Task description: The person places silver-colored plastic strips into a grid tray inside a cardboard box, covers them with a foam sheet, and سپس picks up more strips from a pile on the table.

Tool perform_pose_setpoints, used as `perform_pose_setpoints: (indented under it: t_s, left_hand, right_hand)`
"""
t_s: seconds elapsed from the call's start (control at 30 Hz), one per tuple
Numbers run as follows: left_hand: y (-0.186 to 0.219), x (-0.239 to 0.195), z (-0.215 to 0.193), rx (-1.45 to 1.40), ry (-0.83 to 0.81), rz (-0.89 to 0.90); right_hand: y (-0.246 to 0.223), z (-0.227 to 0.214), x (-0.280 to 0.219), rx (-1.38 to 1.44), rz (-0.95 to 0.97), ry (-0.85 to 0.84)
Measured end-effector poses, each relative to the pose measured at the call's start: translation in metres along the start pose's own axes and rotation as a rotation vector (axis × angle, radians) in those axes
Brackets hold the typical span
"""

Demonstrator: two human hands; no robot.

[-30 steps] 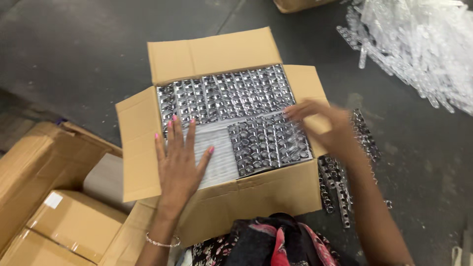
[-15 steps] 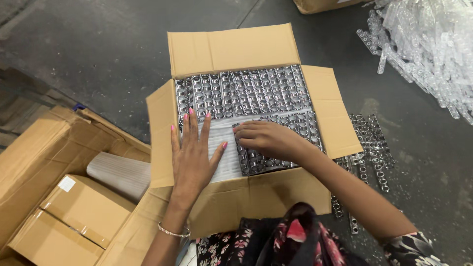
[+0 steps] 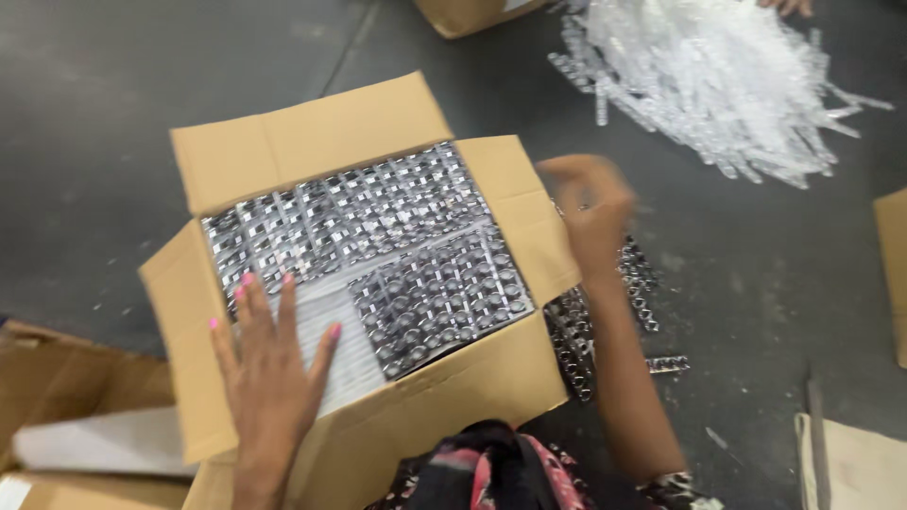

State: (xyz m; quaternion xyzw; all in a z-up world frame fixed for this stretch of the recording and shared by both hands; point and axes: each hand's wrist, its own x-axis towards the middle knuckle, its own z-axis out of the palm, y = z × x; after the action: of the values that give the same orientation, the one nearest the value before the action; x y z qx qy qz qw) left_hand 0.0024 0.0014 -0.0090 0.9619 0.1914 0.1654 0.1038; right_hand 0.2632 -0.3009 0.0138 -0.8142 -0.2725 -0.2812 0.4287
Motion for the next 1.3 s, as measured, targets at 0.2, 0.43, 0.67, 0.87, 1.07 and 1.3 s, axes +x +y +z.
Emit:
perform_pose_setpoints:
  t_s: [0.2,0.43,0.67,0.87,1.07,1.3]
  left_hand:
    - [0.000,0.000,0.001,-0.037,-0.017,0.000]
    - [-0.002,-0.001,0.005,-0.033,0.008,0.019]
    - [-0.001,-0.001,0.002,0.027,0.020,0.003]
    - [0.000,-0.001,-0.003,0.025,0.044,0.014]
    - [-0.001,-0.002,-0.003,-0.002,0.054,0.008]
    - [-0.002,-0.005,-0.003,-0.006,0.062,0.008]
  right_hand:
    - [0.214,-0.049,-0.040,-0.498,0.573,-0.210]
    - [0.215,-0.049,-0.049,-0.518,0.432,-0.164]
    - [-0.018,-0.044,0.032,0.446,0.480,-0.031]
    - [-0.158,0.056,-0.016,0.518,0.573,-0.865]
    - [-0.178,0.099,-0.059,0.401,0.475,-0.928]
    - [-0.187,0.107,-0.071,0.149,0.180,-0.818]
